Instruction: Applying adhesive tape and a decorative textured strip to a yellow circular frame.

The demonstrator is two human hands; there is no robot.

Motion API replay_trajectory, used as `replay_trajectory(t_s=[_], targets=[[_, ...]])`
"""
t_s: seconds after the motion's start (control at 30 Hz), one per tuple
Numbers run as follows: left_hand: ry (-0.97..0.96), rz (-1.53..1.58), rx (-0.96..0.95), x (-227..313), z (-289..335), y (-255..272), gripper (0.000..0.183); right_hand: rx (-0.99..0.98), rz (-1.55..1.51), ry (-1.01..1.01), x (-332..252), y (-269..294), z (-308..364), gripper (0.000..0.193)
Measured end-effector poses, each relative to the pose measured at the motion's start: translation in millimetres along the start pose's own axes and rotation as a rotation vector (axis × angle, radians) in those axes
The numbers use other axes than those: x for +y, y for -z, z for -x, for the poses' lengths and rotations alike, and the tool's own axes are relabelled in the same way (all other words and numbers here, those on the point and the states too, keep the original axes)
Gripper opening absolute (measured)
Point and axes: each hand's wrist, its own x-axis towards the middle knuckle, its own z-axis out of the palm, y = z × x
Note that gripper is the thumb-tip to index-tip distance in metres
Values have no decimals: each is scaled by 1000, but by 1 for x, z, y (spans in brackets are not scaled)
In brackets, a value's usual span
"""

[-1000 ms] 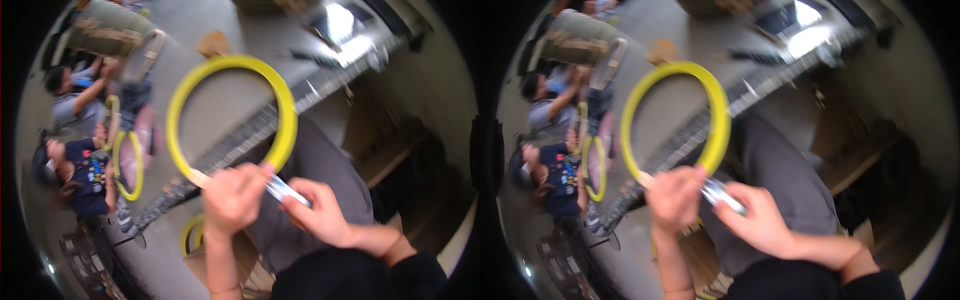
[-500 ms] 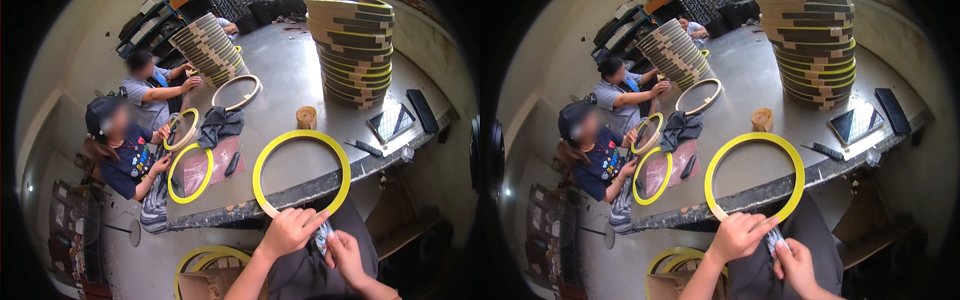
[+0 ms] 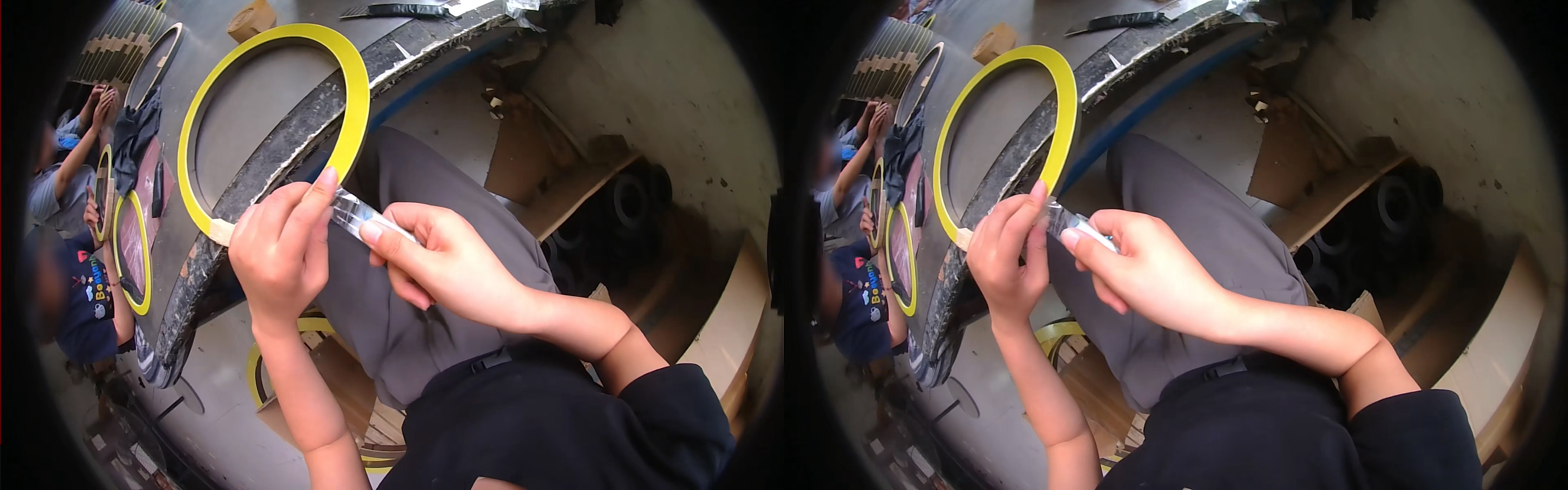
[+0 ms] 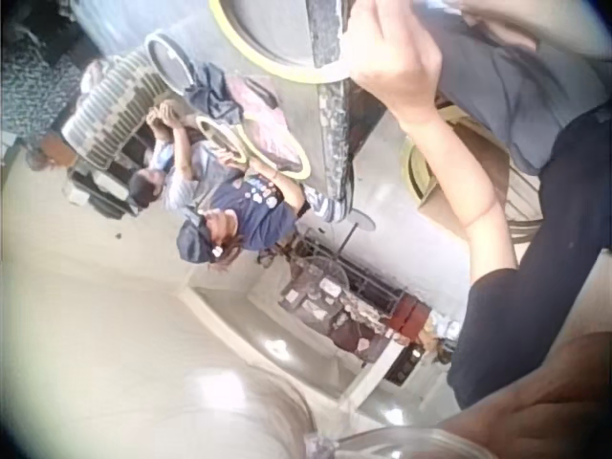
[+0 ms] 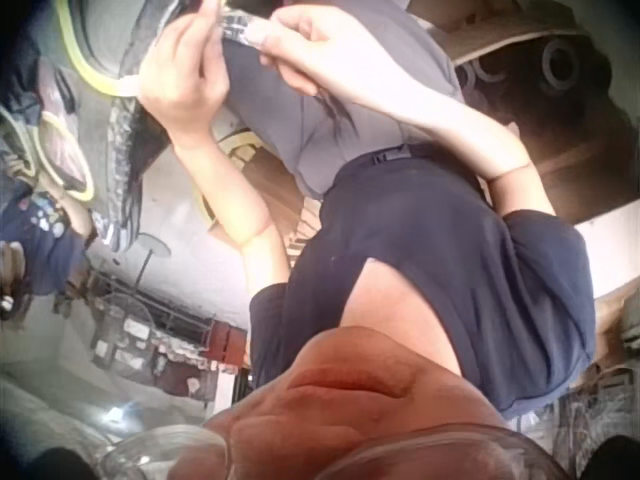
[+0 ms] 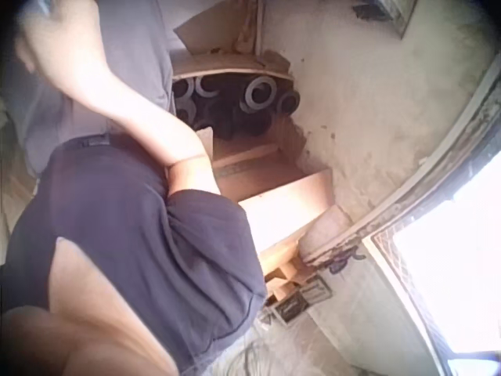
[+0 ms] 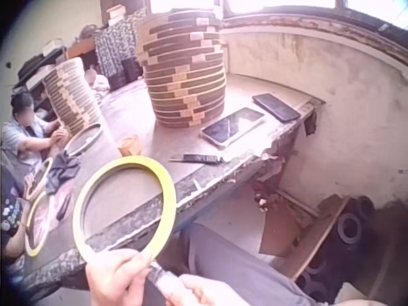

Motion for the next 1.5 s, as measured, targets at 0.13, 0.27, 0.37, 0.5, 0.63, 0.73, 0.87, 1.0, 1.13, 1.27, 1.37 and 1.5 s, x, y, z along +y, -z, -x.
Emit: replay_trajectory(t_s=[0.13, 0.27, 0.37, 0.5, 0.63, 0.73, 0.87, 1.0, 1.13, 1.27, 1.37, 1.5], targets=[[6, -1, 12, 5, 5, -3, 44, 1, -38, 20, 6, -1, 7, 31], [19, -7, -2, 8, 6, 1, 44, -3, -67, 38, 5, -4, 12, 28], [21, -11, -3, 7, 5, 1, 44, -14, -103, 44, 1, -5, 11, 27], [45, -5, -6, 7, 2, 2, 43, -39, -96, 76, -3, -3, 8, 26], [57, -13, -37, 5, 3, 4, 47, -48, -66, 108, -16, -2, 9, 25], [89, 24, -36, 5, 5, 5, 54, -117, 27, 148, -26, 0, 9, 27], [176, 74, 20, 6, 16, 4, 53, -104, -143, 165, -35, -3, 4, 30], [198, 123, 77, 4, 19, -1, 47, -110, -135, 179, -46, -4, -1, 42], [200, 112, 27, 10, 17, 3, 49, -106, -86, 135, -60, -3, -3, 43], [66, 22, 127, 10, 16, -2, 49, -79, -136, 164, -77, -10, -3, 48], [19, 27, 164, 8, 12, -5, 49, -78, -26, 247, -79, -8, -14, 52], [-59, -65, 154, 6, 14, -6, 48, -220, -99, 145, -101, 0, -20, 48]])
